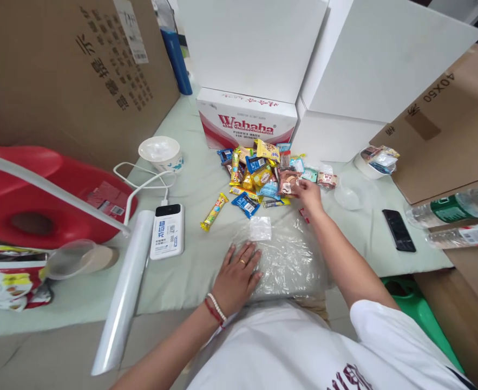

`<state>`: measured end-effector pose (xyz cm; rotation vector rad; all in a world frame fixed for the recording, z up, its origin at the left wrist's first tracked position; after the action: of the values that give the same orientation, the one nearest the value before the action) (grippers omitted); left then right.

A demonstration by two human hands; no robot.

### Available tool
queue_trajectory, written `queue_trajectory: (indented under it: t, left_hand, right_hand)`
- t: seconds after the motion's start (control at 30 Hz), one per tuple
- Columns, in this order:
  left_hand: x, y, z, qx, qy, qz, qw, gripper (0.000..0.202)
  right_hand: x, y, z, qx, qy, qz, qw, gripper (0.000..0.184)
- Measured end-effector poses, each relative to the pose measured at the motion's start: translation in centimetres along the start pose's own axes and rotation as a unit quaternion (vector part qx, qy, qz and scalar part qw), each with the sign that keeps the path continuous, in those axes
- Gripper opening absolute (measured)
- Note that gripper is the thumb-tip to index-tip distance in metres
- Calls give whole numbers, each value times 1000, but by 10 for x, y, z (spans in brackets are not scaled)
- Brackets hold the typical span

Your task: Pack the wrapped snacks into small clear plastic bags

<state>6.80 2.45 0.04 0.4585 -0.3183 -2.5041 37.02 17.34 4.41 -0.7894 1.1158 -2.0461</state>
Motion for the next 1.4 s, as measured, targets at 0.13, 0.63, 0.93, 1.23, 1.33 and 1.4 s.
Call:
queue_trajectory:
  t: [0.13,0.63,0.93,1.23,1.33,1.4]
  left_hand:
    - [-11,-4,0,15,-18,21,1000,49]
    - [11,-21,7,-1,-2,48,999,46]
    - [21,-16,18,-15,-2,25,1000,48]
    - [19,-35,13,27,-27,49,998,51]
    - [13,-39,14,31,-34,57,997,51]
    - [11,-39,21,15,-12,65,998,48]
  right_hand:
    - [59,-2,60,6,66,123,990,44]
    - [154,15,31,411,-280,295,816,28]
    - [24,-19,-24,541,-160,231,793,42]
    - [78,-25,74,329,-157,308,879,30]
    - [116,-18,52,293,-257,330,860,29]
    - [133,-8,25,341,-289,326,833,26]
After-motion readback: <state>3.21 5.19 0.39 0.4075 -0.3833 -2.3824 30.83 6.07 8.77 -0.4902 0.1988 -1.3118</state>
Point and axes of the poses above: each hand's wrist, its own x-axis away from the middle knuckle, its own z-axis out of the back of the hand, y = z × x, the point moved 3 cm from there along -x, towards the middle knuckle, and after that the axes turned 10 degrees about -z, right-handed, at the moved point
